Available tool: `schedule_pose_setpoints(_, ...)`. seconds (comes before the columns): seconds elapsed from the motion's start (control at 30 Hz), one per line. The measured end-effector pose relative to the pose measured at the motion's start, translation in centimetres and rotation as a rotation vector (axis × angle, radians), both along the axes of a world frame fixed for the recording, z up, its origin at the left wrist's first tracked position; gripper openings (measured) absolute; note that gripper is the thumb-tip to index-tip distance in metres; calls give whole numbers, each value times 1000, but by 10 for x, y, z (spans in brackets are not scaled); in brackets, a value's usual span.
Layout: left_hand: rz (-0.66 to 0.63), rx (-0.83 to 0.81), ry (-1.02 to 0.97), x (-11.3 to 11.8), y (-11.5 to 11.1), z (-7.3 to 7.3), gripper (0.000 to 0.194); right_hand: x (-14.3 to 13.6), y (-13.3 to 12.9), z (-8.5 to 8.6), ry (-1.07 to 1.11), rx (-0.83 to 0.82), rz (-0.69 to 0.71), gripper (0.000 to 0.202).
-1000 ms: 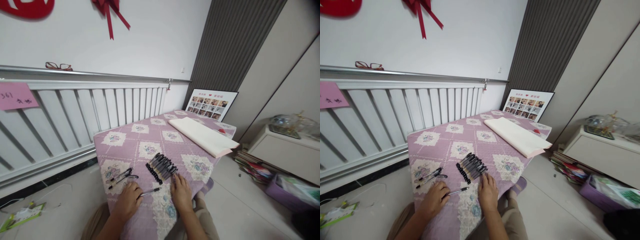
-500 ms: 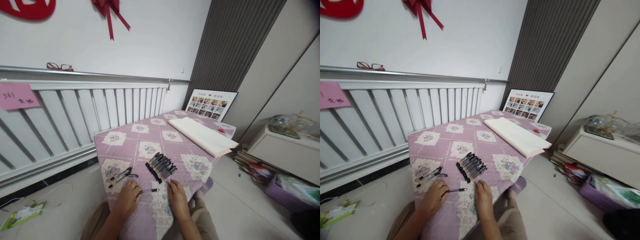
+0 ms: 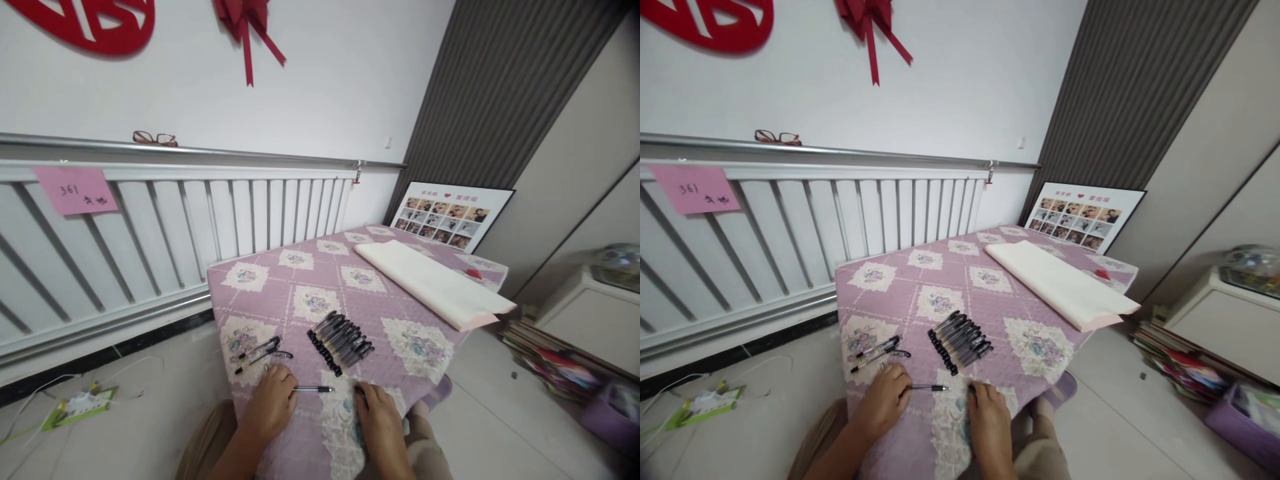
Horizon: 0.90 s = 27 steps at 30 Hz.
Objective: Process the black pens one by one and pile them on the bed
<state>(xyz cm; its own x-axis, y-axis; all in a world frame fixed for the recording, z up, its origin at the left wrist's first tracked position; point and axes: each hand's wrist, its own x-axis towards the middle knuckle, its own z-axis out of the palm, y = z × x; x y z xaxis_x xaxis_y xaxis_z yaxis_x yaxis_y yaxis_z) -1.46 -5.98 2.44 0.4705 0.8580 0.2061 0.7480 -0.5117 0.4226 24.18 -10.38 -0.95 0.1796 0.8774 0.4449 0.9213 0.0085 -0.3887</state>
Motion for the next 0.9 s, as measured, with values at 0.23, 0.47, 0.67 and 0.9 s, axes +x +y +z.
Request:
schedule_pose_setpoints(0.23,-5,5,13,0,0,3,12,-59,38,41,256,-87,275,28)
schedule_pose_setpoints(0.47,19,3,22,0,-1,1,11,-112,99,57,270,-189,380,28)
schedule_pose_setpoints(0.67,59,-17,-22,-1,2,1,12,-122,119,50,217,-279,416,26)
schedule_pose_setpoints(0.9,69,-41,-82,-4,5,7,16,-145,130,51,256,-302,471,21)
